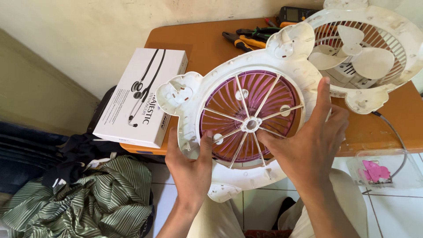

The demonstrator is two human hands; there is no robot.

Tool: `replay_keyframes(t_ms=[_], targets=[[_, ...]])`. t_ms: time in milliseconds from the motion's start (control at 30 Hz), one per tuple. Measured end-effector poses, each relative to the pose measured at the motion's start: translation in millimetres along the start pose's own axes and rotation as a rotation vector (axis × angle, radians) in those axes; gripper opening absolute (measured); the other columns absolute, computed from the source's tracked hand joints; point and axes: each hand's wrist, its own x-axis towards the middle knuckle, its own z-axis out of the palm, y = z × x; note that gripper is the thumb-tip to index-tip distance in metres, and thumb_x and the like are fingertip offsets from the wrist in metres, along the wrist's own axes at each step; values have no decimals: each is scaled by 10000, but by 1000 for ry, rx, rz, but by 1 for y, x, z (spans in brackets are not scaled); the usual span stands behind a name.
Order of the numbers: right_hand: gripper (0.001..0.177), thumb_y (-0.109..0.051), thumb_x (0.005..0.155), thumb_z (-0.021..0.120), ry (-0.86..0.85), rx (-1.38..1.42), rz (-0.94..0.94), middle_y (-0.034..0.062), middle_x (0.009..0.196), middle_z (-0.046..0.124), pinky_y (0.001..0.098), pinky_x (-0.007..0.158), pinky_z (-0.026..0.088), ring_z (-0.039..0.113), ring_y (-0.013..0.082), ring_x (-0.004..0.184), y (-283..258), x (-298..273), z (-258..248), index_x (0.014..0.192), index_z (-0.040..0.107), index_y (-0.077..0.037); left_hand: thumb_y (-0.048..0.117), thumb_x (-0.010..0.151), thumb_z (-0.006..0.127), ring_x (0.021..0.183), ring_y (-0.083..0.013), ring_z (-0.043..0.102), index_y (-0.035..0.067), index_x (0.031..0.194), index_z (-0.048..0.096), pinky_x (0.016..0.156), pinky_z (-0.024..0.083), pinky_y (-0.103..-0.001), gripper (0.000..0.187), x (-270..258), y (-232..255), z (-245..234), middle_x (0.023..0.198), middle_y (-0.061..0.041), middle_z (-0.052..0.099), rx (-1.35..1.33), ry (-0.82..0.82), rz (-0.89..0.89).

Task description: The person uses a screwdriver to remove screws from the back and sides of a small white and pink electric fan. They detach the rear grille and then the front grille, exposing the fan blades and internal components on the table.

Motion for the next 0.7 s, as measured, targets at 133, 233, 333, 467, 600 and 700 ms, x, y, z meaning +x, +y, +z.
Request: replay_keyframes(t_ms=[133,233,333,467,600,700], targets=[[1397,-455,598,1012,20,24,-7,284,1305,375,590,1033,358,403,450,1226,-6,-1,-3,1642,164,-76,58,953,716,906,-134,683,-63,1233,597,810,570,-287,327,-5,3,-2,1050,-122,737,36,22,117],[1379,-441,602,1003,39,77,8,296,1325,371,577,1064,353,393,446,1250,-6,-4,-2,1639,173,-68,45,949,705,959,-157,677,-52,1310,570,830,570,-299,397,-9,8,-4,1129,-135,682,33,39,138],[1381,-426,629,998,55,110,-13,290,1404,367,573,1123,333,360,456,1340,8,-11,6,1653,157,-37,28,925,704,937,-184,678,-29,1317,573,804,579,-316,417,-11,16,-5,1114,-133,662,40,58,100],[1394,-434,707,1019,158,197,-166,276,1525,302,562,1232,298,316,421,1454,33,-24,16,1649,83,-11,-17,944,713,1067,-274,664,-53,1302,585,956,532,-371,382,-20,28,-10,1180,-169,639,160,68,369],[1289,-393,859,953,142,497,-241,218,1626,216,491,1316,272,289,343,1535,2,-14,-6,1643,-8,-41,-17,880,711,1038,-333,667,-82,1205,563,913,537,-417,363,-34,35,-12,1160,-214,618,227,130,557],[1361,-516,792,901,107,703,-88,227,1633,227,463,1255,352,360,347,1512,-40,2,-36,1607,-73,-24,2,884,800,849,-232,624,-33,1191,614,755,516,-326,361,-41,40,-16,1052,-127,641,232,95,617]])
